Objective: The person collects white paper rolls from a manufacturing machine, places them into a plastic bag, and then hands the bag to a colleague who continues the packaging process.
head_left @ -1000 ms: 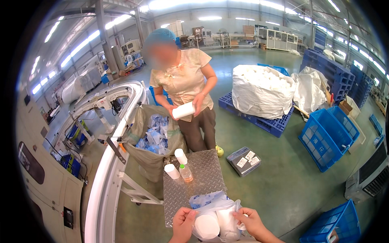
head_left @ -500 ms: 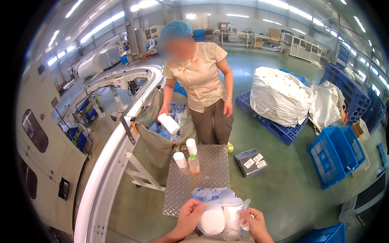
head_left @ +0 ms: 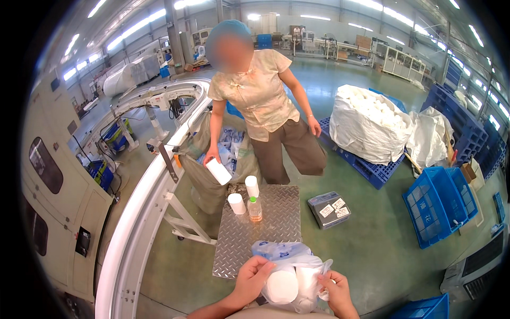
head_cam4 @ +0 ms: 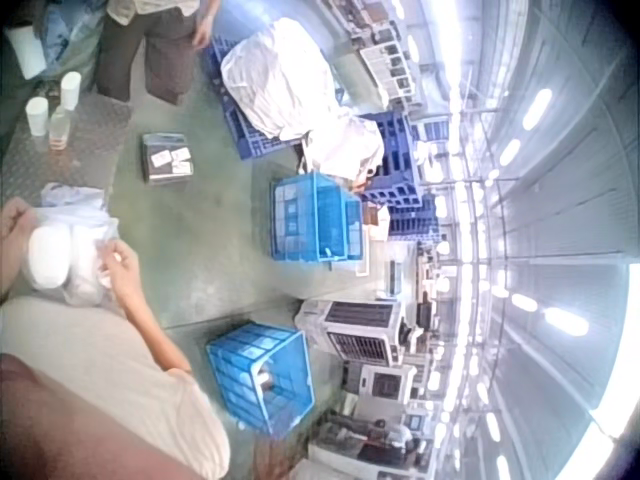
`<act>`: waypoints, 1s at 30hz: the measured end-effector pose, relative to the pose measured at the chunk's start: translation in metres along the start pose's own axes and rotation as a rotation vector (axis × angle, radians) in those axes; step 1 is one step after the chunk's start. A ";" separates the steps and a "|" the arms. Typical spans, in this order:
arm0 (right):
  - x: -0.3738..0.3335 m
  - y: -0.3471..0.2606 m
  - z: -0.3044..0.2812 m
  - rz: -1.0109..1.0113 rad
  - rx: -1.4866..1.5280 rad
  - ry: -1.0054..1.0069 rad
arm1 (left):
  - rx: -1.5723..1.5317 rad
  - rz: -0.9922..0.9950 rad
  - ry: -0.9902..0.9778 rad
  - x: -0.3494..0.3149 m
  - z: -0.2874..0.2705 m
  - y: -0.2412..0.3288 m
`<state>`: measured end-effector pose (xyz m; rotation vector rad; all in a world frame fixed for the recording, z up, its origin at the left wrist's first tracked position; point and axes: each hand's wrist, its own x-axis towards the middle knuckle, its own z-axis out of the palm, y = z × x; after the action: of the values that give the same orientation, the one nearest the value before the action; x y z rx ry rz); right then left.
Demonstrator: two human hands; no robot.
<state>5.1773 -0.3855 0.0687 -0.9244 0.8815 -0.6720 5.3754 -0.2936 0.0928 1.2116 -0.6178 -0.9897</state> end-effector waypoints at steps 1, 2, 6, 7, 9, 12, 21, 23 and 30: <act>-0.001 0.000 0.000 -0.004 0.000 0.002 | 0.004 0.004 -0.003 0.000 -0.001 -0.001; -0.001 0.001 -0.001 -0.005 -0.001 0.002 | 0.008 0.008 -0.006 0.000 -0.001 -0.001; -0.002 0.002 -0.001 -0.016 -0.007 0.000 | -0.015 0.000 -0.009 -0.001 0.000 -0.001; -0.002 0.002 -0.001 -0.018 -0.008 -0.001 | -0.018 0.003 -0.011 -0.001 0.000 -0.001; -0.003 0.001 0.000 -0.018 -0.013 0.007 | -0.029 -0.004 -0.017 -0.001 0.000 0.000; -0.004 0.001 0.002 -0.022 -0.019 0.013 | -0.040 -0.024 -0.027 -0.004 -0.003 0.001; -0.008 0.002 0.005 -0.026 -0.021 0.038 | -0.015 0.003 -0.014 -0.004 -0.004 -0.001; -0.010 0.005 0.005 -0.035 0.008 0.061 | -0.021 0.005 0.006 -0.005 -0.006 -0.003; -0.019 0.008 -0.023 -0.227 0.285 0.137 | 0.023 0.088 -0.132 0.009 -0.003 0.017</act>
<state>5.1494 -0.3754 0.0608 -0.7330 0.7821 -1.0381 5.3866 -0.2994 0.1071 1.1353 -0.7821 -0.9963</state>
